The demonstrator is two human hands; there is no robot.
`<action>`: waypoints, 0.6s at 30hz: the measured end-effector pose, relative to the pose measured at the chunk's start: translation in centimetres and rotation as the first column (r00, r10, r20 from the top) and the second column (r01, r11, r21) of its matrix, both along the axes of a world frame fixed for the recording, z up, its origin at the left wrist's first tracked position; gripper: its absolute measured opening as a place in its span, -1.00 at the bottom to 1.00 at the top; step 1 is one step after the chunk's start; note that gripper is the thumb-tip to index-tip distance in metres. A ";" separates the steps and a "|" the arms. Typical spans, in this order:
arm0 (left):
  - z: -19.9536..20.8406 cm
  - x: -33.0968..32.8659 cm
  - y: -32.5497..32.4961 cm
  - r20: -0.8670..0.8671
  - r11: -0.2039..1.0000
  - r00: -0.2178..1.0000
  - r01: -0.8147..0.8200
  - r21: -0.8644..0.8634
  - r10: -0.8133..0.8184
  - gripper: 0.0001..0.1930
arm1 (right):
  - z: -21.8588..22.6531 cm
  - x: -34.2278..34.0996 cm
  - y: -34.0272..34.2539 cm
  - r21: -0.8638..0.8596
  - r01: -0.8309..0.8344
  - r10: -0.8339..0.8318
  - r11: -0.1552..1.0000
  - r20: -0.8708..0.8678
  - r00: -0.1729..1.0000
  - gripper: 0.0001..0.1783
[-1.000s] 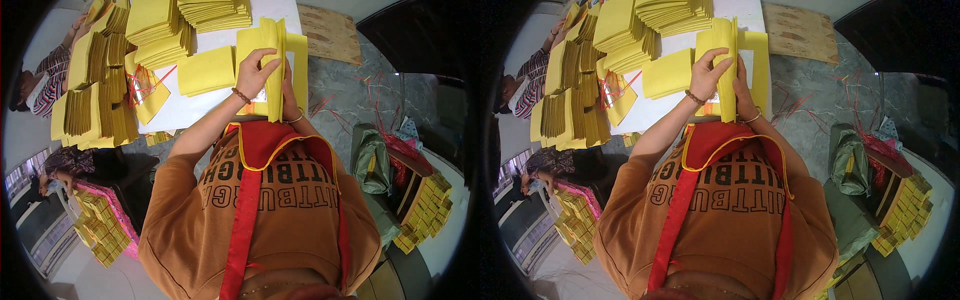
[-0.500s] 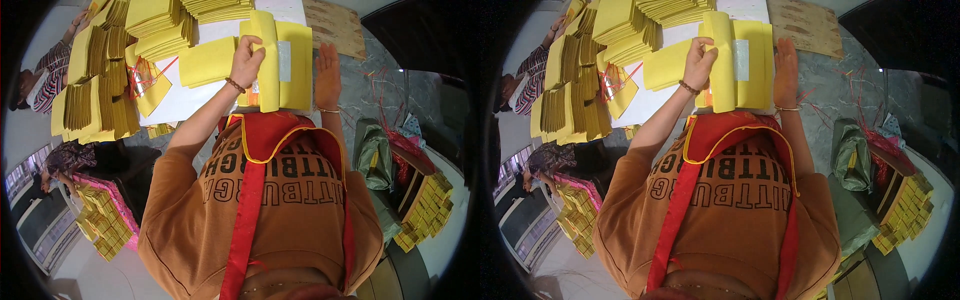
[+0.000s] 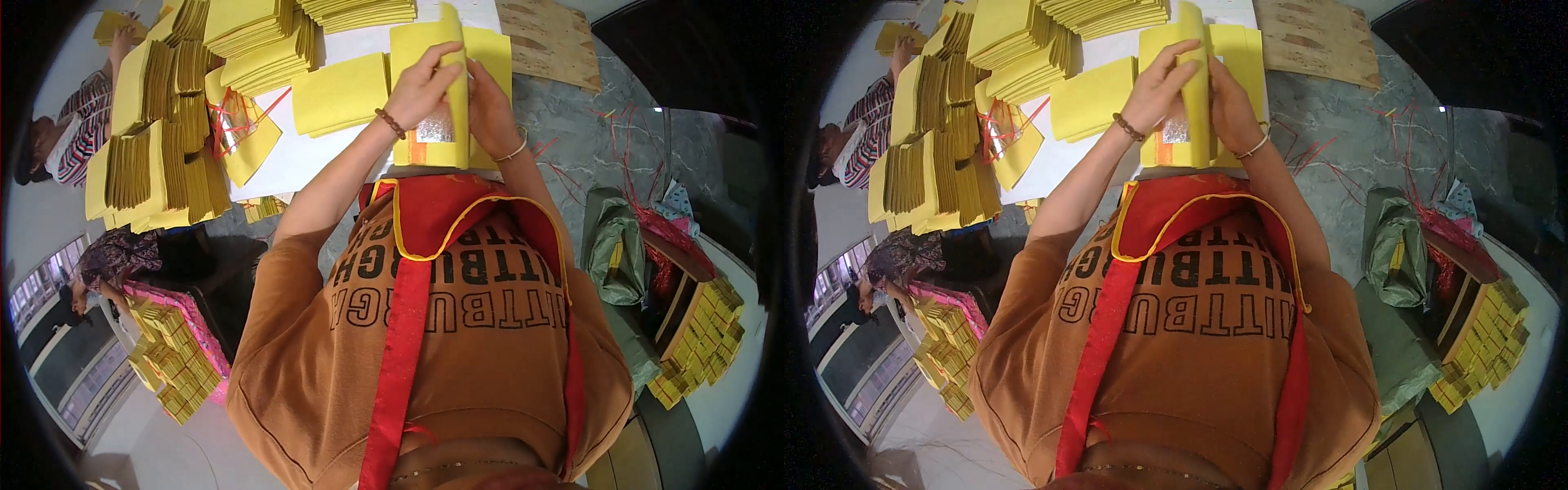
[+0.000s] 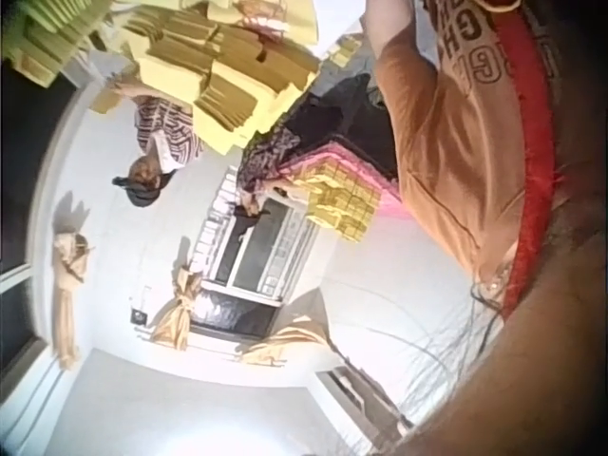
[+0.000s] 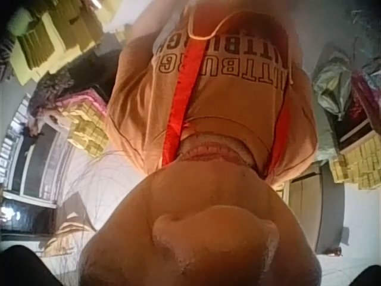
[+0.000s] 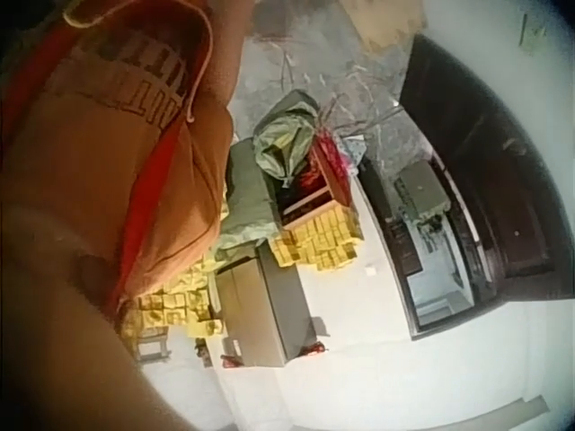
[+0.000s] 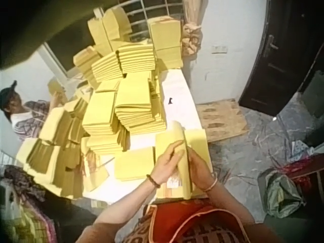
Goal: Sorting and stacking yellow paper sheets with silver foil squares.
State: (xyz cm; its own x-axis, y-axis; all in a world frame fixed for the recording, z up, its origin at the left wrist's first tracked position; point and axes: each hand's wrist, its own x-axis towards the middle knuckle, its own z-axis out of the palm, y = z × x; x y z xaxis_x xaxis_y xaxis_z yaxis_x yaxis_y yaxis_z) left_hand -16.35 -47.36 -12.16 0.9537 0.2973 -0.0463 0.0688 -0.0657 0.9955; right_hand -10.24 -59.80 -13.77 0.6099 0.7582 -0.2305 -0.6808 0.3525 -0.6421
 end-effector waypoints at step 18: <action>2.6 -2.0 4.6 0.386 0.790 0.916 -0.318 0.525 0.111 -0.40 | -2.3 6.7 -6.2 0.219 -0.154 0.244 0.964 -0.482 0.841 -0.79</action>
State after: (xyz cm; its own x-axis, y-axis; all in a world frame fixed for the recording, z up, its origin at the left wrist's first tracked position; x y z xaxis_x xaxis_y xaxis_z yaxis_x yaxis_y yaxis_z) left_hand -18.36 -42.73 -9.58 0.7901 0.3690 0.4895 -0.1615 -0.6449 0.7470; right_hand -3.56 -66.02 -16.06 0.2769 0.9047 -0.3237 -0.9597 0.2439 -0.1394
